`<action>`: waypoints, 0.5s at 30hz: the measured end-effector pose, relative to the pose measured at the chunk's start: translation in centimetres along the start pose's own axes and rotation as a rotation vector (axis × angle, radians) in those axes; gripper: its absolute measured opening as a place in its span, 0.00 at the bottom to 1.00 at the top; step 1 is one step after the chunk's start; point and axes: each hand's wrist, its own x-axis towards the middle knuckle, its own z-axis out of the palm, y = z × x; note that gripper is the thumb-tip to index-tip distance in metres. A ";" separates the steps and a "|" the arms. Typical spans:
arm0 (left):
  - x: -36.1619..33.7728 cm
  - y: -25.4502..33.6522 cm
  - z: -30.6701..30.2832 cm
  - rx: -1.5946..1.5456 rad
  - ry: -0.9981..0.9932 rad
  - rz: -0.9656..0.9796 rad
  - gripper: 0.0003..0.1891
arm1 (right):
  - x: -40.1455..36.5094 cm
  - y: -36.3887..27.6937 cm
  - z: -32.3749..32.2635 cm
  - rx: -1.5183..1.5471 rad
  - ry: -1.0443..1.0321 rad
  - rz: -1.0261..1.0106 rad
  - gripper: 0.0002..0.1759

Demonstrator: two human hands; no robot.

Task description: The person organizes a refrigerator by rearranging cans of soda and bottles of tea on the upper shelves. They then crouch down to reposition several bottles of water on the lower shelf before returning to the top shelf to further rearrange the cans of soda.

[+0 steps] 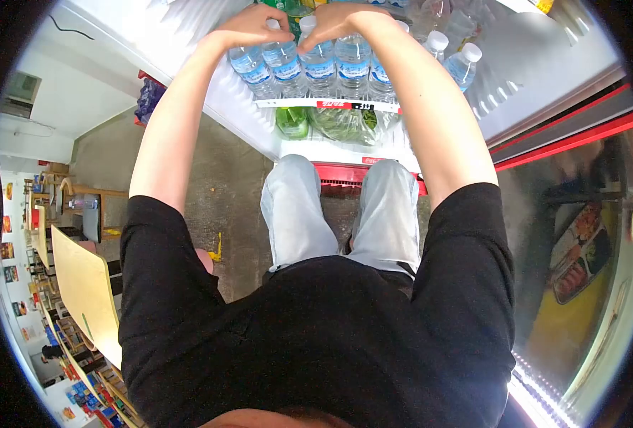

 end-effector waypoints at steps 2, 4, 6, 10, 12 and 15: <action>-0.1 -0.2 0.3 -0.103 -0.011 -0.003 0.24 | -0.5 -0.2 -0.1 0.006 0.019 0.016 0.39; 0.0 -0.6 0.4 -0.174 -0.025 -0.014 0.25 | -1.0 -0.2 -0.5 0.038 -0.003 -0.006 0.39; 0.2 -0.6 0.6 -0.222 -0.050 -0.040 0.26 | -1.3 0.0 -0.7 0.098 -0.076 -0.069 0.40; -0.1 1.2 -0.6 -0.326 -0.071 -0.198 0.15 | -2.2 0.3 -0.6 0.186 -0.038 -0.072 0.46; -0.1 1.6 -0.9 -0.334 -0.005 -0.156 0.15 | -0.8 0.5 0.0 0.107 0.029 0.006 0.50; 0.1 0.8 0.0 -0.309 0.109 -0.047 0.14 | -1.2 0.1 -0.5 0.062 -0.012 0.041 0.56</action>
